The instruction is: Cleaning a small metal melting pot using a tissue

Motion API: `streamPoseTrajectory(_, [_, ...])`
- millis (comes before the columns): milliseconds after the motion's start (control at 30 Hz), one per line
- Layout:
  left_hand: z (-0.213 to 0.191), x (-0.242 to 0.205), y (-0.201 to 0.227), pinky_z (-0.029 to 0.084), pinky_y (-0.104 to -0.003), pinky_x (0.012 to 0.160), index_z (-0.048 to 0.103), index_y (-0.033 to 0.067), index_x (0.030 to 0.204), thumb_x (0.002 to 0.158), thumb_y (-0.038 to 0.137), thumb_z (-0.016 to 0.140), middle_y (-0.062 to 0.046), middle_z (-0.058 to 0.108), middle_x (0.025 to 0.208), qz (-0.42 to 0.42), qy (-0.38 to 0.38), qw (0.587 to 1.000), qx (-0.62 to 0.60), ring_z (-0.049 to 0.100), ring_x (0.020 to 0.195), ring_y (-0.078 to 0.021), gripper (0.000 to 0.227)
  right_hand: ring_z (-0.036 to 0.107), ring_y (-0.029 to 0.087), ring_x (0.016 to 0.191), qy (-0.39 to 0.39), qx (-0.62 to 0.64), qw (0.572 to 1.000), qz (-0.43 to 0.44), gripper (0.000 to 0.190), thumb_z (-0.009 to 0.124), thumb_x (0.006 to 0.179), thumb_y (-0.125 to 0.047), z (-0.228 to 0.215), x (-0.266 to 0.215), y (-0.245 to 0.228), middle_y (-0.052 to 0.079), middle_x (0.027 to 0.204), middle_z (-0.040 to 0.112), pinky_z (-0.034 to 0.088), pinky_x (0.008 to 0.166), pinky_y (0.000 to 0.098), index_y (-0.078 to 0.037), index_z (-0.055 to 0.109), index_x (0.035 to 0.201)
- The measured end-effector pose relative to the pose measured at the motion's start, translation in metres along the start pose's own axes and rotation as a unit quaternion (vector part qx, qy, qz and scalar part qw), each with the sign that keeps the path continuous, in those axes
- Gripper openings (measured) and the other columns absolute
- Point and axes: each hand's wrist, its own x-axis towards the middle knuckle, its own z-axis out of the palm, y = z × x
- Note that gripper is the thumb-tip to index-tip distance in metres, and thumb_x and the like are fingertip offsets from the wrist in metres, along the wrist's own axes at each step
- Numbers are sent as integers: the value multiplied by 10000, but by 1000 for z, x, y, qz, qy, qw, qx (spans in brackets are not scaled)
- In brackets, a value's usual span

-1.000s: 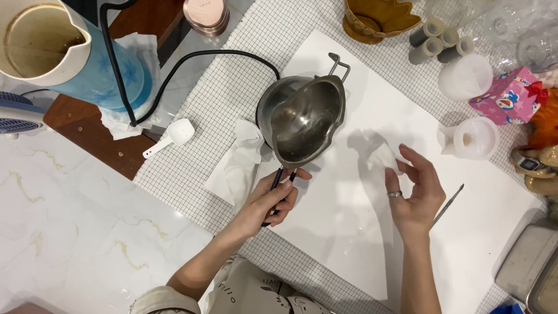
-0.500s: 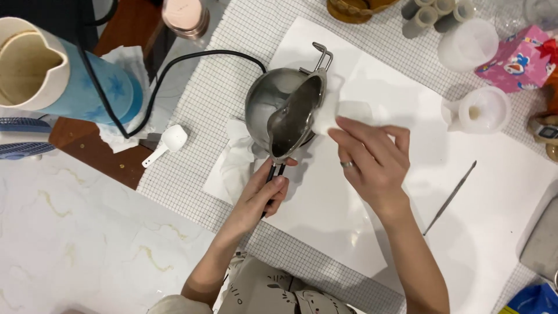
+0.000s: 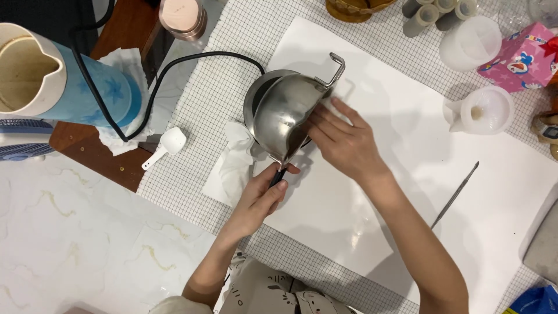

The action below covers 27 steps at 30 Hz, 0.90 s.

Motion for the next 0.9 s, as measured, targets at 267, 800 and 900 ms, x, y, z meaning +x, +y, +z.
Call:
streamPoseTrajectory(267, [1,1,5,290,-178,286,513,-60,1154,948,252,434,-17,421,568,-11,-3,1000,-7,365,324,-54,382,651,251,636,-96,315,924,195,160,536,855,2,9,-36,-20,59,628,614,538,805,375,-69,675,820])
streamPoseTrajectory(800, [-5,1,17,248,-166,272,480,-75,1165,973,355,362,-13,379,519,-24,9,999,-41,385,296,-80,485,680,254,778,135,239,922,274,178,590,874,79,-36,4,-1,58,877,710,539,710,326,-36,711,936])
streamPoseTrajectory(900, [-6,1,17,249,-168,279,471,-85,1181,971,348,365,-5,357,525,-17,3,999,-49,379,296,-79,493,515,126,823,98,72,983,139,262,494,945,-97,-17,-3,1,-119,940,707,355,734,276,-210,726,991])
